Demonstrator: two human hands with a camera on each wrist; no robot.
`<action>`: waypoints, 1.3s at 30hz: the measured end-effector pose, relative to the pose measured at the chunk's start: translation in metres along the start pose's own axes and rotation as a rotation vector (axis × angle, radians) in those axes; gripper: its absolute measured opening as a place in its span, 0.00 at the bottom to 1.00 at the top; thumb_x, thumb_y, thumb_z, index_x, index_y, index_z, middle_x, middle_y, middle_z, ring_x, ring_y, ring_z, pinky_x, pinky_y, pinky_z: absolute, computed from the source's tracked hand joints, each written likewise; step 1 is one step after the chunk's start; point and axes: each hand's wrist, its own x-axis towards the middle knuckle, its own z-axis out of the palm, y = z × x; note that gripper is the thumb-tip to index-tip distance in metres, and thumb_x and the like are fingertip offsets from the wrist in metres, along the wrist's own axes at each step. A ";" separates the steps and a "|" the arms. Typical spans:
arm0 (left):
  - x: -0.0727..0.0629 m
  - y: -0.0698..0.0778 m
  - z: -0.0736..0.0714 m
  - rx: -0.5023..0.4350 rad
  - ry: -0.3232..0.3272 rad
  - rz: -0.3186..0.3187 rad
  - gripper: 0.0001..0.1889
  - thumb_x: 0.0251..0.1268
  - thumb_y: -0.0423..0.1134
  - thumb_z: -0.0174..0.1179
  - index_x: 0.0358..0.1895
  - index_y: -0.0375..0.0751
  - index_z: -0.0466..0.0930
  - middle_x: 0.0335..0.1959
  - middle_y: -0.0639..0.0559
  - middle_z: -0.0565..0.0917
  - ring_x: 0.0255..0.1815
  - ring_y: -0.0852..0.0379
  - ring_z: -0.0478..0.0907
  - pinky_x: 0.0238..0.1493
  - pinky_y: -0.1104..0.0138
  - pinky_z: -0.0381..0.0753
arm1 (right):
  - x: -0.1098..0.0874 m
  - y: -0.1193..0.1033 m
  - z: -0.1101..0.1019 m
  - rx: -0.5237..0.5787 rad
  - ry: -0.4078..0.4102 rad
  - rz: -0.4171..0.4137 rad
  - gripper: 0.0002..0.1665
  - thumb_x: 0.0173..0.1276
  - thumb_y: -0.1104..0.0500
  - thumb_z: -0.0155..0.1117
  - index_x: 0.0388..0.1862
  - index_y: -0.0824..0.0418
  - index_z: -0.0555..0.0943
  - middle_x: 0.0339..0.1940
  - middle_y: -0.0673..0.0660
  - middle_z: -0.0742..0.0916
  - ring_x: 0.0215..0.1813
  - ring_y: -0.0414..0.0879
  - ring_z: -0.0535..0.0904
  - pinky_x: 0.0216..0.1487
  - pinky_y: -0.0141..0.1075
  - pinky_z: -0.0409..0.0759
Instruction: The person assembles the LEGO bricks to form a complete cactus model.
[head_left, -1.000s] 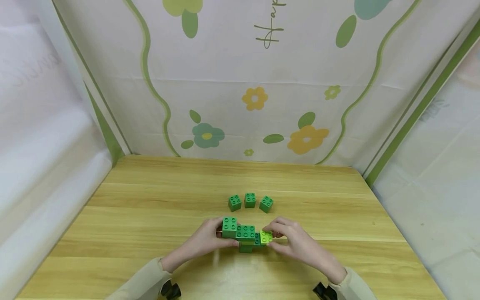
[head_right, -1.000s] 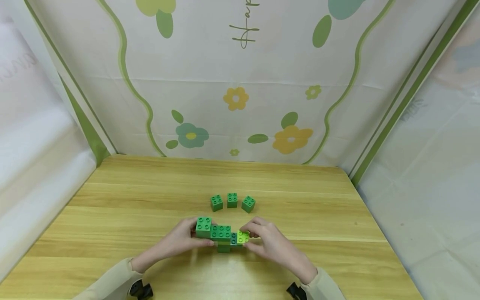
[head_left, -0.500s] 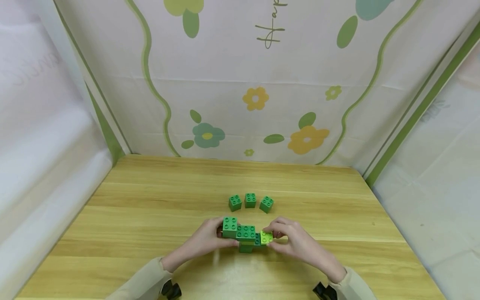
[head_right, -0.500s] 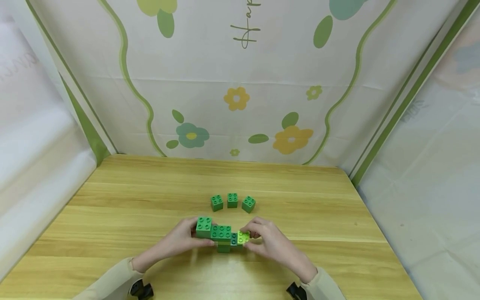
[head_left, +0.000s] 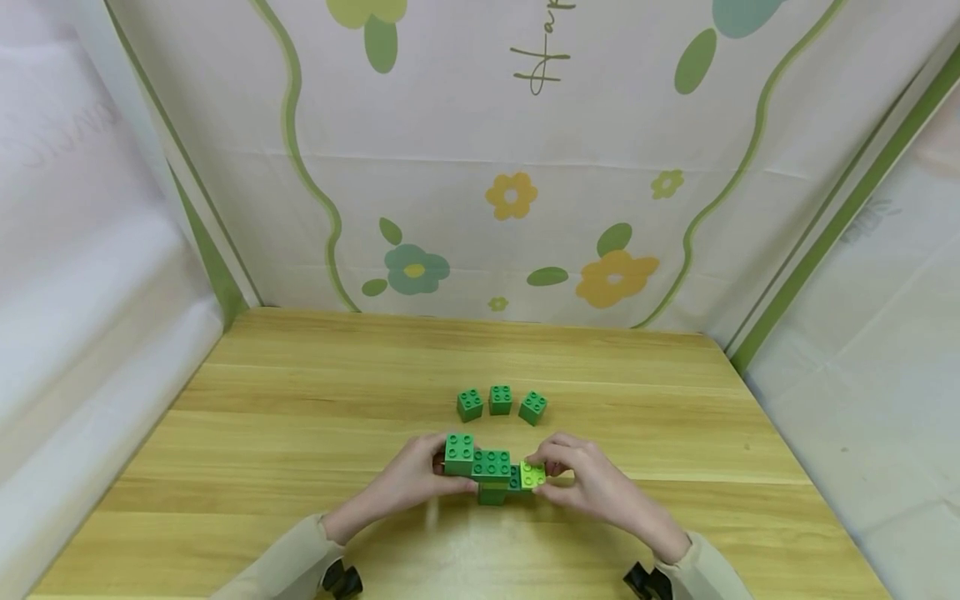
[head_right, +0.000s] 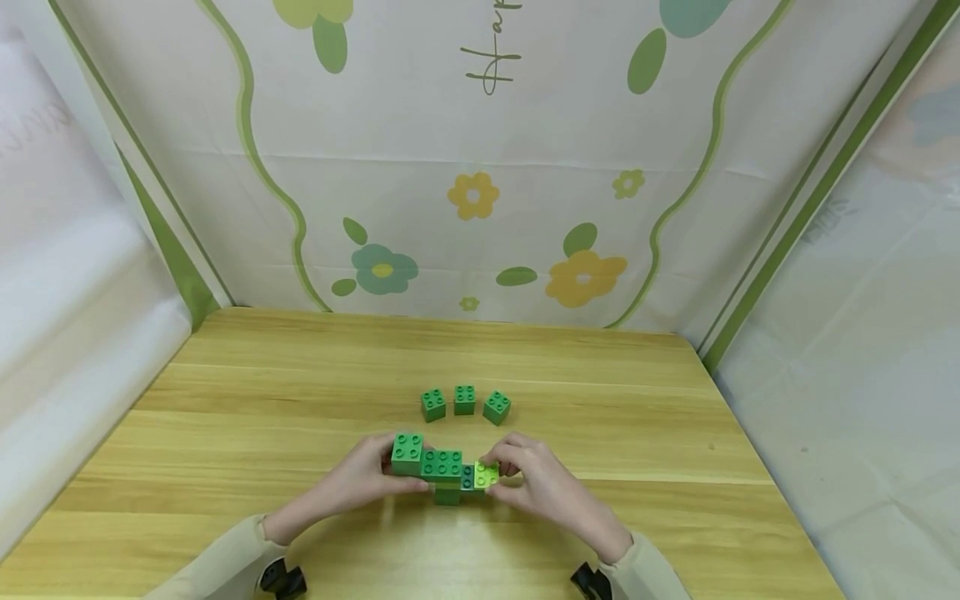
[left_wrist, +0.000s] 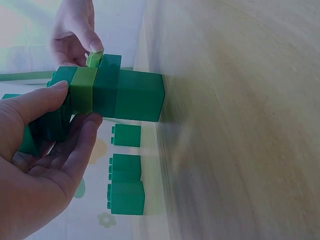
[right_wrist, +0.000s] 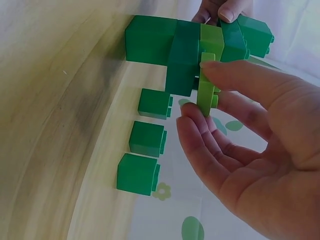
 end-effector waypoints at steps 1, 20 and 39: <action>0.000 0.000 0.000 -0.002 0.000 0.001 0.24 0.54 0.37 0.73 0.55 0.37 0.79 0.46 0.42 0.87 0.41 0.64 0.84 0.43 0.77 0.85 | 0.000 0.000 0.000 -0.001 -0.002 -0.004 0.17 0.56 0.66 0.74 0.46 0.62 0.84 0.41 0.54 0.87 0.36 0.41 0.82 0.38 0.27 0.85; -0.001 0.001 0.001 -0.024 0.004 -0.003 0.24 0.54 0.35 0.73 0.55 0.36 0.79 0.46 0.41 0.87 0.40 0.65 0.85 0.43 0.76 0.86 | 0.001 0.002 -0.001 0.002 -0.009 -0.025 0.17 0.56 0.66 0.74 0.46 0.63 0.84 0.40 0.54 0.87 0.35 0.39 0.82 0.36 0.26 0.85; -0.002 0.005 0.001 -0.010 0.007 -0.035 0.24 0.53 0.34 0.73 0.54 0.35 0.79 0.46 0.41 0.87 0.42 0.57 0.86 0.43 0.76 0.86 | 0.001 -0.003 0.000 -0.022 0.113 0.027 0.12 0.65 0.58 0.70 0.46 0.61 0.84 0.39 0.53 0.87 0.38 0.41 0.84 0.40 0.32 0.88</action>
